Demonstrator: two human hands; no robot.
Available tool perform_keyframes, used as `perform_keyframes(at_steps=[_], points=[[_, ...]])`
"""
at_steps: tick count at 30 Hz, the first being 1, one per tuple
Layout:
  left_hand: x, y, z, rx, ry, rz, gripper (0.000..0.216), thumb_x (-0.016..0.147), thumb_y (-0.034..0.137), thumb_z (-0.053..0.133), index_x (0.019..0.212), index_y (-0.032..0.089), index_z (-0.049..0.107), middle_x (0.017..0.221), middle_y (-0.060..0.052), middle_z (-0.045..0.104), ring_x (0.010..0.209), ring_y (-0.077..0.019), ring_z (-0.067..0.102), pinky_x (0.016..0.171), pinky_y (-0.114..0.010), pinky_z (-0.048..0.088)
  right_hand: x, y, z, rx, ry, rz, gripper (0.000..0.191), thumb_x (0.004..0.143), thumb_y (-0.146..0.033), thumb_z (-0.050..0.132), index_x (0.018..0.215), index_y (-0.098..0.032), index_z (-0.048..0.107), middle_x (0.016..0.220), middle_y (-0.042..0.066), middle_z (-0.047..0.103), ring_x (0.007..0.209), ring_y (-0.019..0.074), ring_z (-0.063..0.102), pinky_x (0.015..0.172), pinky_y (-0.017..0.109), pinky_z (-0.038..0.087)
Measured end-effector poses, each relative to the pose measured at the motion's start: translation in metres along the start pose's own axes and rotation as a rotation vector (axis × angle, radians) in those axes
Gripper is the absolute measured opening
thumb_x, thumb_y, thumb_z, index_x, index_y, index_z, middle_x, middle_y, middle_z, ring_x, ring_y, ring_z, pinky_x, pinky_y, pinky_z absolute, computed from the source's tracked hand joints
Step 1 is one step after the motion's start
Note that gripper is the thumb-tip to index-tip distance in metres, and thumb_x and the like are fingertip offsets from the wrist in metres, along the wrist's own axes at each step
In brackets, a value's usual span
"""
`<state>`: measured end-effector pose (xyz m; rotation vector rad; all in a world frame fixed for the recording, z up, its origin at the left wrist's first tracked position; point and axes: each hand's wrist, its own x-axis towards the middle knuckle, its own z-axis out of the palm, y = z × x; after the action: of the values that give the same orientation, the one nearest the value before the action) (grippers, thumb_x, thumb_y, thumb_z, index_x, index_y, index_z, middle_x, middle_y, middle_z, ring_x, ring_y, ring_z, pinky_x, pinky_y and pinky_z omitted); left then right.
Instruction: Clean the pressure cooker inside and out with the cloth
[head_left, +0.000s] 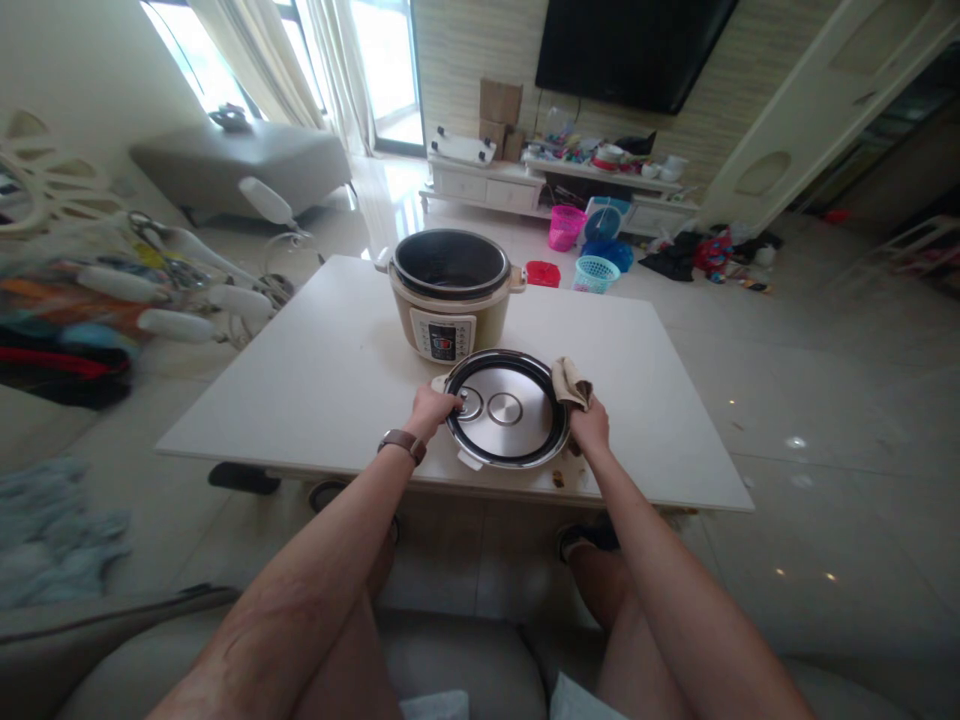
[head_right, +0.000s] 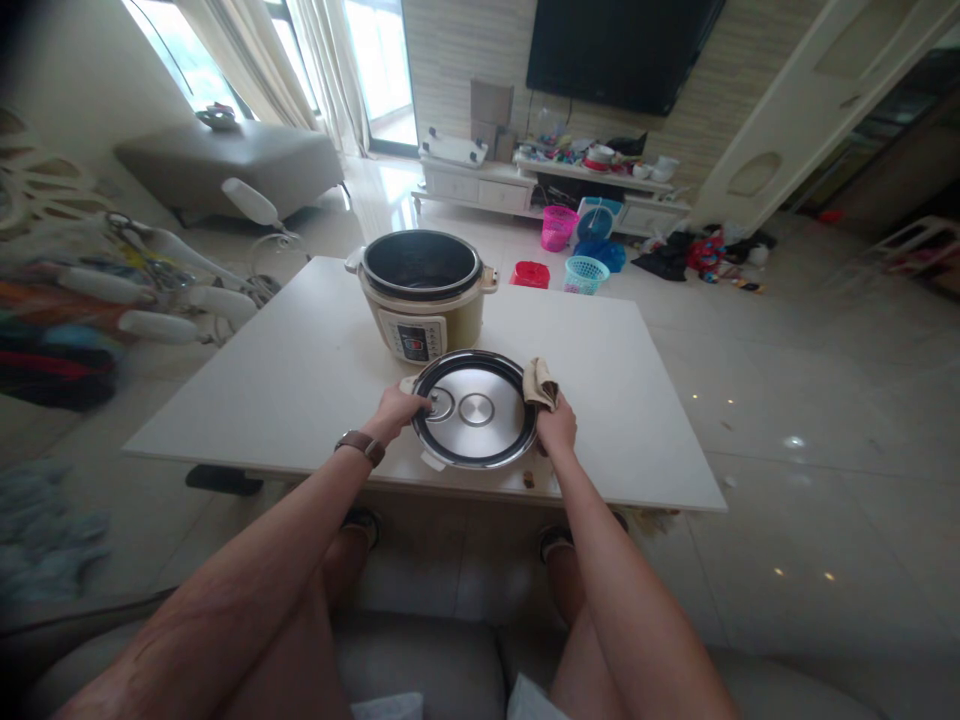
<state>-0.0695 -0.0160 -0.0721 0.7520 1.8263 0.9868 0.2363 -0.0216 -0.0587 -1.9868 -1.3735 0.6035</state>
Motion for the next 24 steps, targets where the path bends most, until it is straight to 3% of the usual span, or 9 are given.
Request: perform_keyframes(at_steps=[24], points=[[-0.0014, 0.0010, -0.0009, -0.008, 0.003, 0.002, 0.050, 0.054, 0.006, 0.074, 0.102, 0.017, 0.072, 0.084, -0.006, 0.074, 0.071, -0.0218, 0.071, 0.055, -0.028, 0.055, 0.0003, 0.0006, -0.0003, -0.009, 0.002, -0.009, 0.043, 0.092, -0.044, 0.061, 0.129, -0.027, 0.074, 0.119, 0.013, 0.079, 0.109, 0.0332, 0.073, 0.096, 0.045, 0.055]])
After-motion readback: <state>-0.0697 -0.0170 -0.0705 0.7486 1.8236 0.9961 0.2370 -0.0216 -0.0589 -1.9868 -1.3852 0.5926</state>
